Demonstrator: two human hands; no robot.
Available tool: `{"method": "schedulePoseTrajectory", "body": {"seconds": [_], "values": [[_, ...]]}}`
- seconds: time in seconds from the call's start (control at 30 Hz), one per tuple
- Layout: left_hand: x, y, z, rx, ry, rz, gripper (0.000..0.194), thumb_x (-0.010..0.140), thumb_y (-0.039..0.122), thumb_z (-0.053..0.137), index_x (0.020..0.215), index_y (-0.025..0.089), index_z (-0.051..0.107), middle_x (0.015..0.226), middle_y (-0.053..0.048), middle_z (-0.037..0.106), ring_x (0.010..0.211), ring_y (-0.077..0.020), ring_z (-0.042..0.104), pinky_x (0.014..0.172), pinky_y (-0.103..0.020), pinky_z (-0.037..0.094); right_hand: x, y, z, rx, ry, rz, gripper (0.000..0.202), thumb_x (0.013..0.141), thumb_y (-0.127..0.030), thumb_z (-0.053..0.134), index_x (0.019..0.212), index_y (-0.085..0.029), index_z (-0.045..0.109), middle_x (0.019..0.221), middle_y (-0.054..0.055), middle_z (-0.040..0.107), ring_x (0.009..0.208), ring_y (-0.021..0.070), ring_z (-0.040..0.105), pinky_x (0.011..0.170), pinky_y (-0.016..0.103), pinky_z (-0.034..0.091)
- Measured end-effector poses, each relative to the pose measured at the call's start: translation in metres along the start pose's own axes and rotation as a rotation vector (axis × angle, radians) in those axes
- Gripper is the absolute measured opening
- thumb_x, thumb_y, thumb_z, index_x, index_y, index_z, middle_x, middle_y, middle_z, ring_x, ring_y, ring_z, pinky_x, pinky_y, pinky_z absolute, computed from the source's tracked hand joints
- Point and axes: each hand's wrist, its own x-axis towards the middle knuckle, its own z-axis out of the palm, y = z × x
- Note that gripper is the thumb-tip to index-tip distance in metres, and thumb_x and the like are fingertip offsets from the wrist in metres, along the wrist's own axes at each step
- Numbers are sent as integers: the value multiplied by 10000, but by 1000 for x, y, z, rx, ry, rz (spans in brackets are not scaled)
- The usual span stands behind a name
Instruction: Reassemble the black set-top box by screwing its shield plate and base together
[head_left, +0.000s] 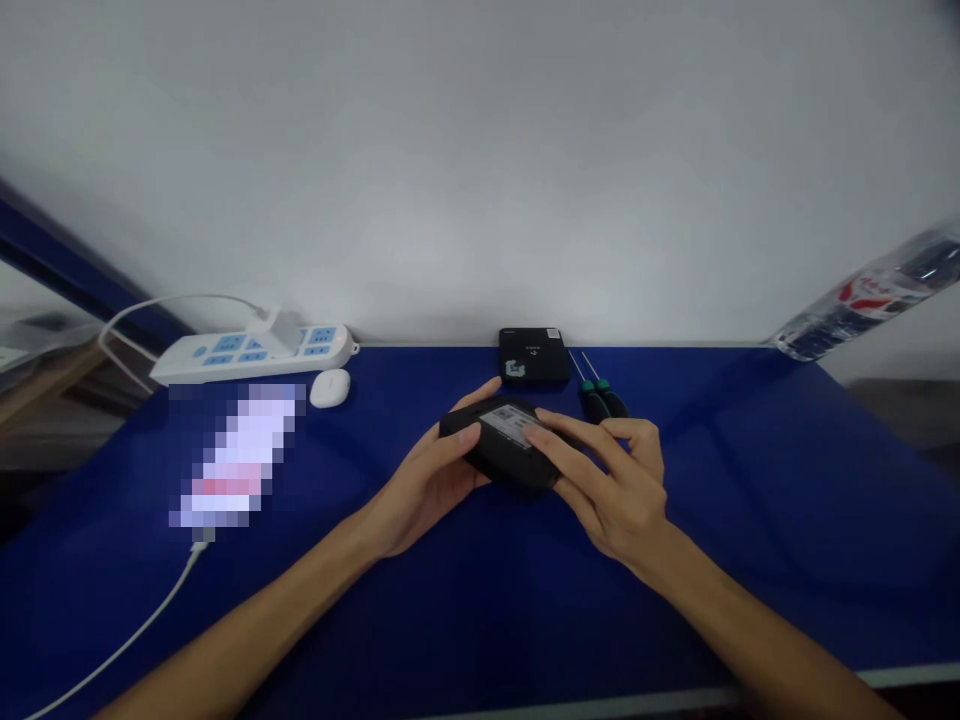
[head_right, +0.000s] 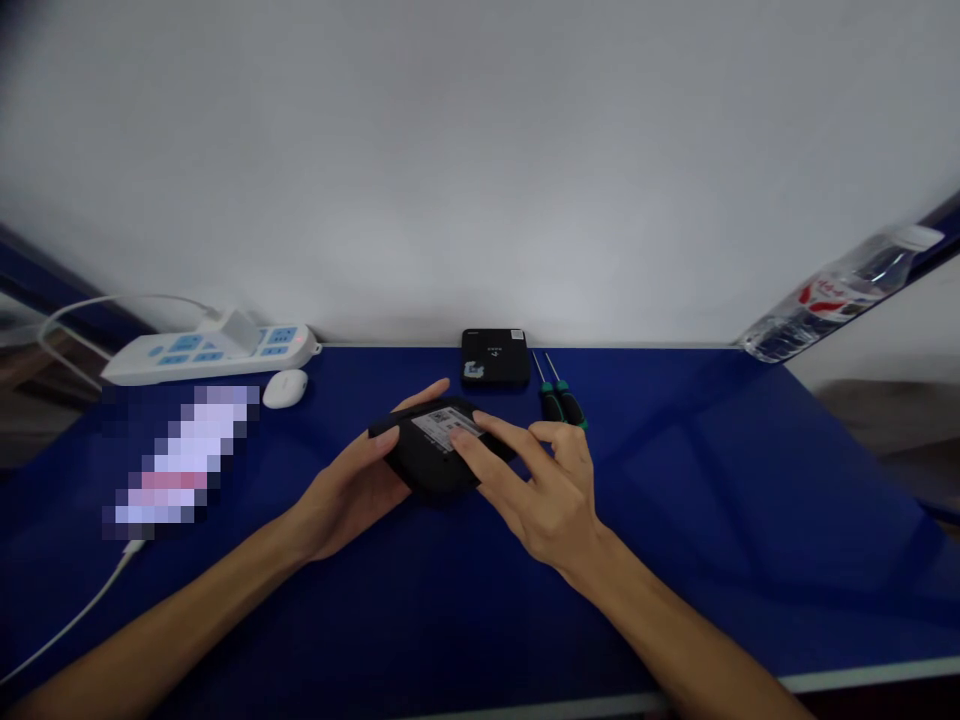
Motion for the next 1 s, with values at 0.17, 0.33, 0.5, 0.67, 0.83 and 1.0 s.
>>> {"method": "schedulePoseTrajectory", "body": {"seconds": [0.17,0.33,0.5,0.67,0.83,1.0], "values": [[3,6,5,-86,75,-23,361,1000,345,684,1334,235,768,1402,-94,774,1400,-369,664,1145,-520,579,2,1,-2,-55,-63,8,738,1072,-175,738,1706,-435,464,1540,38,704,1065,337,635,922,525,456],[5,-3,10,-130,131,-47,267,1016,292,673,1239,205,792,1309,-100,814,1351,-345,700,1145,-500,591,7,-4,2,-87,-126,17,638,1084,-171,714,1658,-394,549,1562,74,674,1117,361,560,888,516,446],[8,-15,11,-123,158,-40,241,1008,275,744,1234,198,779,1231,-101,825,1242,-310,749,1008,-419,674,9,-8,8,-70,-315,-31,500,1120,-255,686,1611,-240,594,1633,157,599,1207,384,548,924,543,453],[11,-7,5,2,169,15,371,1013,293,763,1373,231,694,1264,-113,774,1026,-302,783,662,-434,756,10,-8,4,94,-261,118,548,1140,-370,609,1665,-251,505,1751,146,445,1320,405,492,1064,619,451],[8,-5,2,163,95,-29,525,1036,427,750,1511,244,620,948,-64,756,719,-242,775,503,-397,728,13,-1,1,348,-166,426,514,1149,-319,566,1659,-322,505,1664,99,547,1403,355,533,1172,603,449],[8,-7,-4,308,74,2,535,1041,489,737,1516,249,682,1007,-84,808,788,-260,808,556,-333,703,14,4,3,793,-195,692,433,1111,-367,656,1543,-348,627,1477,91,669,1069,280,730,925,471,607]]}}
